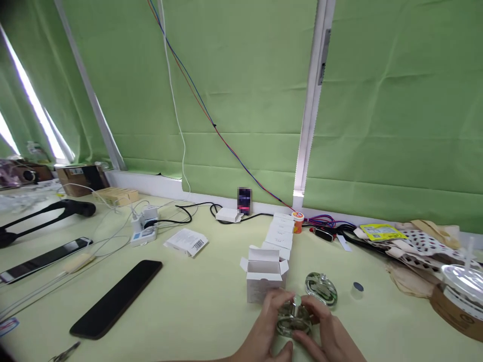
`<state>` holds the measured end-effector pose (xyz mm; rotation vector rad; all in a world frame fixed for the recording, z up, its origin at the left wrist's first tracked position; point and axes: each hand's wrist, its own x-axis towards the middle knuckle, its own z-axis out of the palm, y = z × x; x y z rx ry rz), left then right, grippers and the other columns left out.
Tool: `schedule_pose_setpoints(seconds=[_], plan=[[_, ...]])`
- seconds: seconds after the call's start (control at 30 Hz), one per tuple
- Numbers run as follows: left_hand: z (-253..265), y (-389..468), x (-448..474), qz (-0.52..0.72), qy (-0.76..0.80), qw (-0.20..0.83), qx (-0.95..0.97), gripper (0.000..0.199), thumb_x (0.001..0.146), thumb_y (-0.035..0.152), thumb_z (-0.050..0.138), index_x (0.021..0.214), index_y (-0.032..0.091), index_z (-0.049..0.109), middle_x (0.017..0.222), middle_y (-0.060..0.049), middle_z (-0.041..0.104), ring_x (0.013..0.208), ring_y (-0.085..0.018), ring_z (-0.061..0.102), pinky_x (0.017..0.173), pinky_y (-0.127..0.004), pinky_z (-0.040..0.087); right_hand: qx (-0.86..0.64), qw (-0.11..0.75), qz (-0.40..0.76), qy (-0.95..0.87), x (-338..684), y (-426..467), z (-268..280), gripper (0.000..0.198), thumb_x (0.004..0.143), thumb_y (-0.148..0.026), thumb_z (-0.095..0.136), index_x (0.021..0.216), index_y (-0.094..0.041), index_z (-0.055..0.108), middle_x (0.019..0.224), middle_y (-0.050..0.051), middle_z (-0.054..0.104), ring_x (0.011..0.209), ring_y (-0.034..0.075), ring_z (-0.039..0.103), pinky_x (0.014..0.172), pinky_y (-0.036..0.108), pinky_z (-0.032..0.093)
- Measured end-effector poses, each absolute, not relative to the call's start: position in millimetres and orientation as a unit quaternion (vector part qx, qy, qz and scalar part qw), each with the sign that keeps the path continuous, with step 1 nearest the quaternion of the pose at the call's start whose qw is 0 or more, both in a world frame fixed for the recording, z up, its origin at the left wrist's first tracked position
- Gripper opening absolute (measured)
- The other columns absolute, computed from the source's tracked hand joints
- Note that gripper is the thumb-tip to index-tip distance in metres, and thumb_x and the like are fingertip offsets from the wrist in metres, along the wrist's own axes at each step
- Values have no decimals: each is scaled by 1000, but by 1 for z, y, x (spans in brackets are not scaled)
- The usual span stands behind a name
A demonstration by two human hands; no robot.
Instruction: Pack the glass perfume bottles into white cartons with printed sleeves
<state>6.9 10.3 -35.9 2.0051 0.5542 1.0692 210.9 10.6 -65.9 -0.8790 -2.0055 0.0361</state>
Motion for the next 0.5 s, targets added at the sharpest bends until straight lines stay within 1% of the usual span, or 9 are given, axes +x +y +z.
schedule_pose_setpoints(seconds=[0.1, 0.23, 0.4, 0.5], plan=[[-35, 9, 7, 398, 212, 386, 805, 84, 61, 5, 52, 139, 30, 31, 122, -7, 42, 115, -25, 46, 102, -41, 38, -343, 443, 13, -828, 208, 6, -54, 56, 86, -32, 58, 135, -32, 31, 106, 9, 69, 76, 25, 72, 62, 34, 62], [-37, 6, 6, 425, 212, 365, 801, 85, 62, 5, 53, 140, 28, 26, 124, -8, 44, 114, -25, 48, 100, -41, 40, -340, 432, 21, -835, 204, 0, -41, 55, 86, -31, 59, 133, -34, 31, 97, 6, 71, 67, 23, 71, 56, 33, 61], [-35, 4, 7, 431, 212, 350, 804, 74, 63, 3, 52, 132, 26, 35, 120, -7, 50, 108, -24, 51, 96, -38, 43, -343, 443, 28, -828, 203, 0, -43, 50, 84, -29, 61, 127, -33, 37, 97, 6, 71, 66, 22, 71, 55, 30, 60], [-33, 4, 7, 430, 211, 351, 804, 72, 63, 4, 52, 131, 24, 37, 119, -7, 51, 106, -24, 52, 94, -38, 44, -344, 455, 30, -821, 204, 0, -47, 48, 82, -28, 62, 125, -31, 40, 94, 4, 71, 63, 20, 70, 54, 28, 59]])
